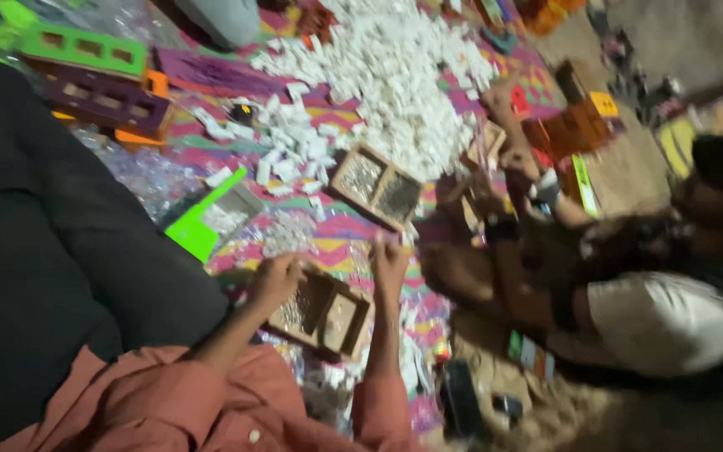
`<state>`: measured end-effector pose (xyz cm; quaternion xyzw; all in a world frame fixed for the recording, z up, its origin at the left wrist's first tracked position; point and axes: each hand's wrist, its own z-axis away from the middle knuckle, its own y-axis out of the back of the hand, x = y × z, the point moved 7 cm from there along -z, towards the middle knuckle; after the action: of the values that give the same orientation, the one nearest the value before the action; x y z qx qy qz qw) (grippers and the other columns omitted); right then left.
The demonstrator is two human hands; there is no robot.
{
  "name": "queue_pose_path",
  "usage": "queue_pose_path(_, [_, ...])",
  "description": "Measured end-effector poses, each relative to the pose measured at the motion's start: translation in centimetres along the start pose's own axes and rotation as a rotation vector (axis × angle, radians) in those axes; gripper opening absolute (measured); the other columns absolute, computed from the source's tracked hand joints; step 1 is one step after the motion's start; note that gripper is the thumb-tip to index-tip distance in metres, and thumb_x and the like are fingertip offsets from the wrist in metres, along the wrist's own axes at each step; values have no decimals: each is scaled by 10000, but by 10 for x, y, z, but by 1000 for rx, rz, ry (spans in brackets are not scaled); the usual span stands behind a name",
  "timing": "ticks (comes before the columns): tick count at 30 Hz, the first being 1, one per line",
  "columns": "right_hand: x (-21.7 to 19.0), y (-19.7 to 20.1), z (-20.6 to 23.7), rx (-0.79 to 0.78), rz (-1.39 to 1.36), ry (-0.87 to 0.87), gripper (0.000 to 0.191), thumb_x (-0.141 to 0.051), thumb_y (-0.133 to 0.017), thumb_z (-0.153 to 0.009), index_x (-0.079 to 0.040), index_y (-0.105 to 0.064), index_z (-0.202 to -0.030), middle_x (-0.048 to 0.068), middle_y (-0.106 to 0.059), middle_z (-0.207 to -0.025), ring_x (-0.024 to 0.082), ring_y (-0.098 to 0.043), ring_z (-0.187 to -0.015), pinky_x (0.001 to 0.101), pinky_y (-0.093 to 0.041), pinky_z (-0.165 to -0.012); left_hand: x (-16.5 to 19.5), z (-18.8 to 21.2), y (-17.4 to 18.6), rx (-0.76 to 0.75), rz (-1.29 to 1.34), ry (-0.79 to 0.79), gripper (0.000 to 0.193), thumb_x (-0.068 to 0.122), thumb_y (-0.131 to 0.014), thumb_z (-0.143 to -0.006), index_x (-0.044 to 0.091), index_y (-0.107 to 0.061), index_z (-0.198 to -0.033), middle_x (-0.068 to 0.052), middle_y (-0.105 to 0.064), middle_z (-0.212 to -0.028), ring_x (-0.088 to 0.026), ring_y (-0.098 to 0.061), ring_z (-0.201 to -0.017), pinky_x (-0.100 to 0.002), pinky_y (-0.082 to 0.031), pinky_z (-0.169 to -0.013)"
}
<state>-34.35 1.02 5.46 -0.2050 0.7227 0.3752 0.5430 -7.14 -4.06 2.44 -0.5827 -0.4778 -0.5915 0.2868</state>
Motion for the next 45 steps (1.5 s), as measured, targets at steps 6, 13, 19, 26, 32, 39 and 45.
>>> queue_pose_path(6, [3,-84,107,-305,-404,-289,247,-159,-749,-920,-36,-713,-1131,-24,-645,-830,48,-537,-623,225,-416,-541,-31,6,-17,-28,357,103,162,146,-755,-923,-15,-750,-946,-19,-708,-749,-80,-630,-672,-260,-505,-605])
queue_pose_path(13, [2,-112,127,-207,-557,-320,169,-194,-694,-1004,-25,-700,-986,-56,-559,-675,31,-421,-521,216,-292,-466,-41,15,-14,79,593,469,122,102,-744,-894,10,-781,-965,-9,-685,-756,-82,-588,-642,-242,-454,-577])
queue_pose_path(19, [-6,-122,138,-253,-541,-320,138,-159,-671,-1020,-39,-683,-951,-62,-577,-724,26,-438,-580,211,-319,-509,-42,22,-5,148,630,488,136,98,-728,-921,1,-789,-994,5,-711,-812,-50,-581,-676,-226,-447,-593])
queue_pose_path(26, [-11,-115,133,-304,-540,-361,81,-154,-686,-992,-74,-683,-983,-55,-613,-777,28,-482,-620,203,-358,-531,-58,12,-14,61,590,439,131,58,-711,-895,-25,-750,-988,-21,-752,-856,-85,-683,-771,-240,-546,-701])
queue_pose_path(32, [-11,-117,141,-304,-406,-272,140,-130,-678,-1002,-21,-723,-1077,-26,-667,-852,38,-513,-667,212,-385,-568,-59,19,-12,14,623,582,153,42,-690,-872,6,-760,-1003,-20,-781,-880,-91,-710,-798,-256,-514,-693])
queue_pose_path(39, [-25,-118,152,-164,185,169,257,-124,-614,-999,36,-692,-1185,199,-743,-968,292,-724,-856,374,-561,-795,-62,33,-24,202,778,650,115,135,-712,-937,38,-735,-879,-15,-698,-750,-87,-596,-609,-260,-412,-495])
queue_pose_path(45, [-40,-114,153,-213,244,440,131,-57,-610,-992,-15,-637,-1113,191,-681,-973,381,-673,-886,415,-539,-803,-68,34,-49,349,1039,842,230,53,-611,-922,153,-598,-716,29,-537,-600,-86,-441,-450,-250,-280,-391])
